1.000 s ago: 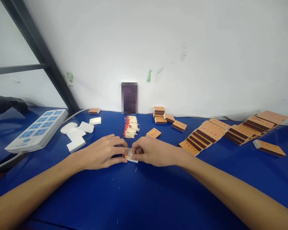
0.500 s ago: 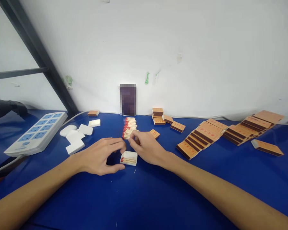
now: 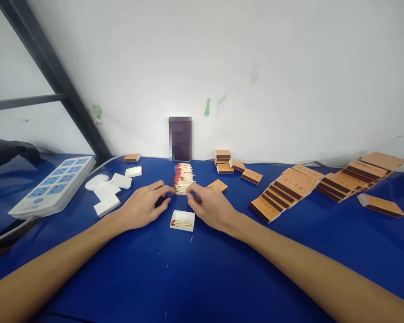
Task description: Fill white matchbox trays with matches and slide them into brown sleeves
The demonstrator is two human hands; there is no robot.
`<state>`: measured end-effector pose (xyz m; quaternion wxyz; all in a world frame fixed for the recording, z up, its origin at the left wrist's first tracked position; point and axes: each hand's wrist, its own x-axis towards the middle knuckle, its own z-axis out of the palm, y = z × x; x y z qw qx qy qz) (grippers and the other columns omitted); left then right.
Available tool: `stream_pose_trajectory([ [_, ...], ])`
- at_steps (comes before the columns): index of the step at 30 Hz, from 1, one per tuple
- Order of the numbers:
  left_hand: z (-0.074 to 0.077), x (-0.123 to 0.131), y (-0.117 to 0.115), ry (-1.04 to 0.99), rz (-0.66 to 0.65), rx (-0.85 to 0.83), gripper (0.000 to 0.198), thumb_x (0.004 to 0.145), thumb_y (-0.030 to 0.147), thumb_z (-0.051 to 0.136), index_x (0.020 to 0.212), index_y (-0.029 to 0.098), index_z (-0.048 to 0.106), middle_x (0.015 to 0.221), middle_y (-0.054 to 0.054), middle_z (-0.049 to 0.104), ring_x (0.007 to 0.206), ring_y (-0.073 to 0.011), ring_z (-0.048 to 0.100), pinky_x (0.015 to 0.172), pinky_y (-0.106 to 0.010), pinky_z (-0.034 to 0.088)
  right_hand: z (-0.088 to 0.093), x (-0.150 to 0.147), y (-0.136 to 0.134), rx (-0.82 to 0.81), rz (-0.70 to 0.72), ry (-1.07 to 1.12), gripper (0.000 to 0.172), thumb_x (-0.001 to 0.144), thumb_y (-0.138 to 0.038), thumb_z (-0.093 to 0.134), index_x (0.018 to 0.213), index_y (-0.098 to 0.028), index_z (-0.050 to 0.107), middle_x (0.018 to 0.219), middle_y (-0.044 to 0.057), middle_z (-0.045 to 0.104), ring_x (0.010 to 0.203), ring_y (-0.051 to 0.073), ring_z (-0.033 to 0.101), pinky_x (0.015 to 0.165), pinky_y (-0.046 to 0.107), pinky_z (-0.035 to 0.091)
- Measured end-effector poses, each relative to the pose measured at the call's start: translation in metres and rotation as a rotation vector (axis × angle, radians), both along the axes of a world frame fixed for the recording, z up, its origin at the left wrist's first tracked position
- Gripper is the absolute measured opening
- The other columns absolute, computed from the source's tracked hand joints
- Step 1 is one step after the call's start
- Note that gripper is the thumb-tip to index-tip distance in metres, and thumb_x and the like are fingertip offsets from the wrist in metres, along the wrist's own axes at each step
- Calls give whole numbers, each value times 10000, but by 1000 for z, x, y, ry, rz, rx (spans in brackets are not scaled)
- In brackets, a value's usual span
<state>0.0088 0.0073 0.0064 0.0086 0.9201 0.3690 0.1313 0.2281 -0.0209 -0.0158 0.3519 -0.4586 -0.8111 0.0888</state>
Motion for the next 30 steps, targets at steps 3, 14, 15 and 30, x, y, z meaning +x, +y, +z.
stream_pose_trajectory([
  [3, 1, 0, -1, 34, 0, 5, 297, 932, 283, 387, 1192, 236, 524, 947, -25, 543, 713, -152, 554, 643, -295, 443, -1, 3, 4, 71, -42, -95, 143, 886, -229, 473, 829, -194, 599, 492, -60, 450, 451, 90, 397, 504, 225, 323],
  [14, 0, 1, -1, 6, -73, -27, 333, 931, 238, 379, 1223, 213, 538, 881, -30, 603, 763, -164, 569, 710, -310, 402, 2, 3, 5, -64, 0, -267, 268, 904, -227, 446, 1024, -193, 684, 803, 50, 682, 679, 155, 584, 605, 267, 403],
  [15, 1, 1, -1, -6, -72, -17, 321, 928, 232, 387, 1204, 212, 549, 842, -20, 611, 739, -160, 568, 728, -324, 387, 3, 3, 5, -71, 6, -269, 269, 902, -226, 449, 1023, -196, 687, 789, 48, 678, 675, 155, 581, 597, 266, 398],
  [30, -8, 2, 3, -103, 57, -3, 269, 869, 281, 492, 1093, 193, 611, 539, 40, 539, 483, -126, 493, 649, -288, 426, 2, 3, 5, -74, 28, -240, 267, 899, -239, 465, 1057, -204, 677, 734, 24, 658, 621, 132, 549, 559, 243, 348],
])
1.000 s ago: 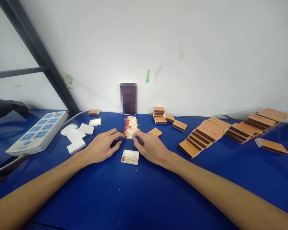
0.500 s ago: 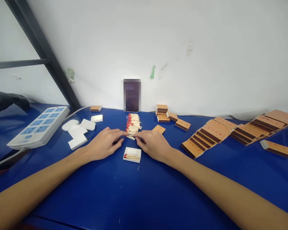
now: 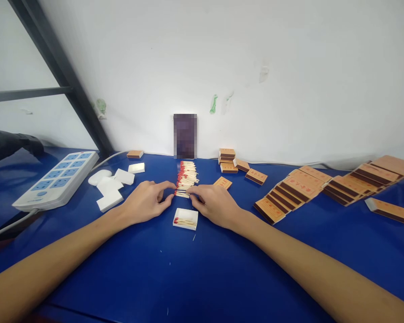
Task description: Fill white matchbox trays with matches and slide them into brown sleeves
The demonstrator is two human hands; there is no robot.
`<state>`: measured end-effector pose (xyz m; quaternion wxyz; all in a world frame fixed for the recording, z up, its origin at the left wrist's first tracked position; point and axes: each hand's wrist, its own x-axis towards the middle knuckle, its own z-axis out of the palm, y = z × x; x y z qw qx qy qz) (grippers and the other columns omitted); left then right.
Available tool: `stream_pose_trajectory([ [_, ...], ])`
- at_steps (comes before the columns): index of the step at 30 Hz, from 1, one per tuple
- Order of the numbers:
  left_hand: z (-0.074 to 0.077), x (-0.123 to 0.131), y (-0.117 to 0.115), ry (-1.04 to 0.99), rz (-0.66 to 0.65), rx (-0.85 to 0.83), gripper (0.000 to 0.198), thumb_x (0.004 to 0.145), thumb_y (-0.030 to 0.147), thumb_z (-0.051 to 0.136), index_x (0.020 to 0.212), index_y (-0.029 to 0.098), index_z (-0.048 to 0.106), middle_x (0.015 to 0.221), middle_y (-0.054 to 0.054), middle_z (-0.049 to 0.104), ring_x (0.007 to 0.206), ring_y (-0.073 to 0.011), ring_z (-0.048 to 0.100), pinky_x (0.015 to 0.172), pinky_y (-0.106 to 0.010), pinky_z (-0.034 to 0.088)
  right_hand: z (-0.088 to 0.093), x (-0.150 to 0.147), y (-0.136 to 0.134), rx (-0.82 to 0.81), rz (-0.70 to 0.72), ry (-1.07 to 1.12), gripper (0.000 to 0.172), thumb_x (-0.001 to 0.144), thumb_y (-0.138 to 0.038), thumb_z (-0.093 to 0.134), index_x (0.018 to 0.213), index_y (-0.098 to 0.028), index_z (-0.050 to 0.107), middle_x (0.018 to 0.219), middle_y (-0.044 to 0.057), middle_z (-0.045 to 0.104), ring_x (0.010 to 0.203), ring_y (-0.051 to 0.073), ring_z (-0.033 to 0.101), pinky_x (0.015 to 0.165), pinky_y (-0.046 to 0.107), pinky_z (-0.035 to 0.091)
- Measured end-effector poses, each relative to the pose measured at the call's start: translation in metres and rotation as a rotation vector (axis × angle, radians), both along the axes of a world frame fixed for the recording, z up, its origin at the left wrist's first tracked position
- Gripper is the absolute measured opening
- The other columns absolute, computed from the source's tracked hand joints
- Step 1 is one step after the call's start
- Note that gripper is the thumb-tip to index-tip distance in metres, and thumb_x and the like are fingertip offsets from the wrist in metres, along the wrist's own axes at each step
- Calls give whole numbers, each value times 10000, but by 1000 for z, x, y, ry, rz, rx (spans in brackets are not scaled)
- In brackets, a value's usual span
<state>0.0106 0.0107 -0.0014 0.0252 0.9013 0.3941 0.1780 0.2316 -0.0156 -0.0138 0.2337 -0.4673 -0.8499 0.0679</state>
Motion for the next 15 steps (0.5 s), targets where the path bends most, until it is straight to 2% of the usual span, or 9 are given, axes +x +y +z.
stream_pose_trajectory([
  [3, 4, 0, -2, 13, -27, -8, 259, 865, 260, 488, 1076, 192, 623, 571, 23, 560, 530, -137, 527, 573, -256, 399, 1, 0, 0, -11, -10, 4, 292, 900, -245, 458, 1103, -211, 666, 725, 25, 659, 622, 139, 555, 565, 250, 358],
  [10, 6, 0, -3, 3, -67, -4, 228, 863, 229, 487, 1022, 194, 646, 720, -3, 609, 627, -138, 553, 581, -258, 401, 4, -1, -1, -28, -8, -6, 291, 899, -240, 448, 1066, -206, 684, 752, 34, 668, 622, 138, 551, 565, 251, 361],
  [15, 5, 0, -2, 2, -80, 7, 215, 866, 221, 485, 1002, 190, 649, 735, -9, 591, 656, -138, 548, 593, -254, 399, 3, -1, 0, -28, -8, -1, 286, 898, -246, 451, 1057, -204, 685, 725, 30, 658, 621, 139, 551, 565, 250, 361],
])
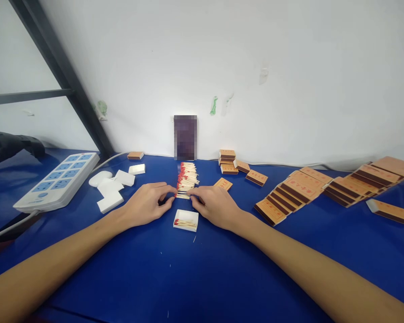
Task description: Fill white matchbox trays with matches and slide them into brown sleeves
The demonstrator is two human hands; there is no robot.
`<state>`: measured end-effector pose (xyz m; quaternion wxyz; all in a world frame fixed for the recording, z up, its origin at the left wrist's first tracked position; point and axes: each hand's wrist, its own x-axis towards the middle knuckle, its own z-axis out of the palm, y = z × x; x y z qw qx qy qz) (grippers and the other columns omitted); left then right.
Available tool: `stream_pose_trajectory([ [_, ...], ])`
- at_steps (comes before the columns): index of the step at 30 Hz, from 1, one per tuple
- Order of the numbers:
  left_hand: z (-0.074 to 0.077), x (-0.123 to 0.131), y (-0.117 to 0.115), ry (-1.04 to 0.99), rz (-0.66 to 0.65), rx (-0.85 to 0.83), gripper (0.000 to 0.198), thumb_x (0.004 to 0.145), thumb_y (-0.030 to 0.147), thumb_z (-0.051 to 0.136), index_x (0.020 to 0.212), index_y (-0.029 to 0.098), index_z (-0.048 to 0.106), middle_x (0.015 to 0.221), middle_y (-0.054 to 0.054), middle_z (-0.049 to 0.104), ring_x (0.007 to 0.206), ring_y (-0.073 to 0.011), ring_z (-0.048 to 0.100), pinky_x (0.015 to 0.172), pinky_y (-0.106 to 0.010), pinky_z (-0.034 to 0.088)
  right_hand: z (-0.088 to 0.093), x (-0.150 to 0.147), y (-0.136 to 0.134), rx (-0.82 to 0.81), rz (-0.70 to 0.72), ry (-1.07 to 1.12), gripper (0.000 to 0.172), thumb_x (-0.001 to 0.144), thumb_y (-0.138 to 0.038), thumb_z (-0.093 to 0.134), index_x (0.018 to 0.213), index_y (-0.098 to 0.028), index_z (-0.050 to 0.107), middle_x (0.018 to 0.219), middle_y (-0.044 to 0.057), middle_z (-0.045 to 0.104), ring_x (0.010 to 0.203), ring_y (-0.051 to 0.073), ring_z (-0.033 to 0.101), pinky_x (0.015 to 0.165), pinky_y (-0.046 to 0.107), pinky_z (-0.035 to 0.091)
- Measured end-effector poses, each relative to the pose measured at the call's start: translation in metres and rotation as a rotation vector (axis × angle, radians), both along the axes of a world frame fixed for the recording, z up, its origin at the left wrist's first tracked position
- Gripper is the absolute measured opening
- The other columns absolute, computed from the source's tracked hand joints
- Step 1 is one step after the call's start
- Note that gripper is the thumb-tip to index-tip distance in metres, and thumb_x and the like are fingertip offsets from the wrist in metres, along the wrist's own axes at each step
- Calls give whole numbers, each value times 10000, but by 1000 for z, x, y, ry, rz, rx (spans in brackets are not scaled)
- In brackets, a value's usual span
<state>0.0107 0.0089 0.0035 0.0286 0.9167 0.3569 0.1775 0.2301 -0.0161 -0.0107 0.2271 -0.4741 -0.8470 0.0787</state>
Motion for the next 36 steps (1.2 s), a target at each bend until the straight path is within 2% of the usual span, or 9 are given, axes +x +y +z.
stream_pose_trajectory([
  [7, 0, 0, 0, -11, -9, -11, 217, 873, 227, 479, 1008, 189, 645, 748, -8, 573, 653, -135, 531, 585, -255, 388, -2, 2, 0, 14, 19, 7, 296, 898, -238, 451, 1096, -204, 668, 750, 29, 667, 633, 139, 557, 571, 249, 363],
  [12, 0, 1, 0, -20, 1, -29, 238, 855, 189, 466, 1003, 182, 652, 748, -15, 575, 662, -136, 533, 600, -258, 406, -2, 2, 0, 13, 65, 9, 279, 897, -227, 447, 1024, -214, 695, 773, 35, 680, 648, 137, 569, 586, 249, 370],
  [17, 0, 0, 0, -41, -5, -25, 272, 828, 138, 447, 998, 171, 658, 767, -22, 586, 653, -132, 531, 603, -254, 418, -2, 1, 1, 12, 29, 10, 275, 886, -238, 465, 1032, -196, 695, 697, 23, 657, 589, 129, 535, 554, 246, 351],
  [25, -1, 0, 1, -49, 18, -13, 257, 836, 183, 470, 1039, 183, 626, 750, -9, 581, 647, -139, 535, 601, -265, 411, -2, 0, 0, 10, 17, 14, 282, 898, -253, 457, 1060, -192, 679, 661, 16, 638, 591, 136, 546, 551, 249, 347],
  [36, -1, 0, 0, -49, 29, -29, 262, 814, 231, 505, 1045, 185, 621, 717, 3, 567, 639, -141, 530, 601, -273, 403, -1, 1, 0, 9, 3, 9, 279, 895, -233, 462, 1050, -186, 689, 722, 30, 662, 621, 140, 563, 561, 250, 365],
])
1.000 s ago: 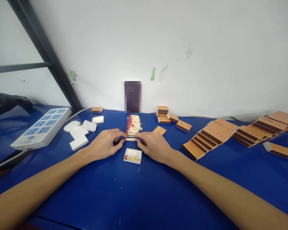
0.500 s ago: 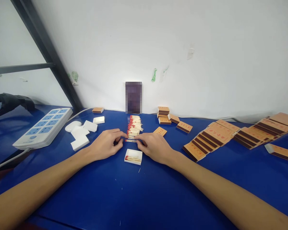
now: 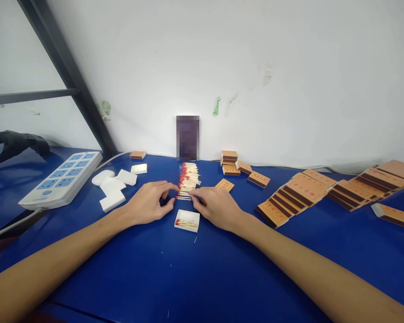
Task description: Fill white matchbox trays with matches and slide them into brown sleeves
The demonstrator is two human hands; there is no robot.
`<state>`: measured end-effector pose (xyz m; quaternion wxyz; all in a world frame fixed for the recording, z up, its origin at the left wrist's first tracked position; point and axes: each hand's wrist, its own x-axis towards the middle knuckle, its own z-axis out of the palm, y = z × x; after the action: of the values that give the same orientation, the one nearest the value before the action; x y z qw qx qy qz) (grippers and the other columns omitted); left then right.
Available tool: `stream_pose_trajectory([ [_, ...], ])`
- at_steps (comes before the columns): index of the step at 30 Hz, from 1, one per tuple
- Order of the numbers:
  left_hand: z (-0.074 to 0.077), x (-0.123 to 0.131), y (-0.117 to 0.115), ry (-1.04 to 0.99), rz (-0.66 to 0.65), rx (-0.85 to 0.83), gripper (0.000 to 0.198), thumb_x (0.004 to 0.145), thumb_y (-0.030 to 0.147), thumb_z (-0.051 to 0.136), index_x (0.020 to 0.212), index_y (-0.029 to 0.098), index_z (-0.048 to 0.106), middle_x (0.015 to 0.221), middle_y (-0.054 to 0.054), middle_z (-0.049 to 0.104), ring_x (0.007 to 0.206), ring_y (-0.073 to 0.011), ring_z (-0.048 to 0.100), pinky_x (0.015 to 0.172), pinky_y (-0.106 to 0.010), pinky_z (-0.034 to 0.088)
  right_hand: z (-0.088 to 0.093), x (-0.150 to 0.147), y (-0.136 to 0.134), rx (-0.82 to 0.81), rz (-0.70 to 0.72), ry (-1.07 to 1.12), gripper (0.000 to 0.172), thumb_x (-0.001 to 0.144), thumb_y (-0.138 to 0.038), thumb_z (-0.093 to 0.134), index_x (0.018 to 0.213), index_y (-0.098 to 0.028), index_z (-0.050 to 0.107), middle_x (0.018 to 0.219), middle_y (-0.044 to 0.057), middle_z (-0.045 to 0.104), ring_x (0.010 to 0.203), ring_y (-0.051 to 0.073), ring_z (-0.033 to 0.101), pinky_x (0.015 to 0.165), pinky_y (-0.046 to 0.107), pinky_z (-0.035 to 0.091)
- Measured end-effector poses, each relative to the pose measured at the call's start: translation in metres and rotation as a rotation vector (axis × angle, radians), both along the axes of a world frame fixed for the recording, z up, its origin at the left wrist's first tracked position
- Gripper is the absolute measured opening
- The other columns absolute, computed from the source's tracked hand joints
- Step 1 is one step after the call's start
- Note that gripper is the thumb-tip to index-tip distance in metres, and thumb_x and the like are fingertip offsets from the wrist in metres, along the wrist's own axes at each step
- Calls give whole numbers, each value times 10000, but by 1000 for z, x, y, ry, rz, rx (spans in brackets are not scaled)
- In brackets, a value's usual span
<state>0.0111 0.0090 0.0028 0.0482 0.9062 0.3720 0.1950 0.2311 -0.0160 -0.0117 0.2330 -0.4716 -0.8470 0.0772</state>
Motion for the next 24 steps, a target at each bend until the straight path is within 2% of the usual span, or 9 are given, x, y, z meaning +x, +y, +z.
stream_pose_trajectory([
  [8, 1, 0, 0, -9, 7, -19, 258, 823, 232, 514, 1051, 190, 628, 720, 7, 572, 658, -137, 535, 599, -257, 395, -2, 1, 0, 21, 42, 8, 254, 887, -207, 474, 1003, -200, 700, 764, 30, 686, 632, 132, 568, 570, 241, 372],
  [24, 2, 0, -1, 17, -6, -24, 219, 837, 227, 505, 989, 193, 658, 728, 0, 573, 650, -130, 527, 589, -255, 381, -3, 2, 0, 4, 30, 18, 229, 876, -209, 491, 977, -202, 696, 738, 16, 687, 616, 123, 575, 564, 233, 377],
])
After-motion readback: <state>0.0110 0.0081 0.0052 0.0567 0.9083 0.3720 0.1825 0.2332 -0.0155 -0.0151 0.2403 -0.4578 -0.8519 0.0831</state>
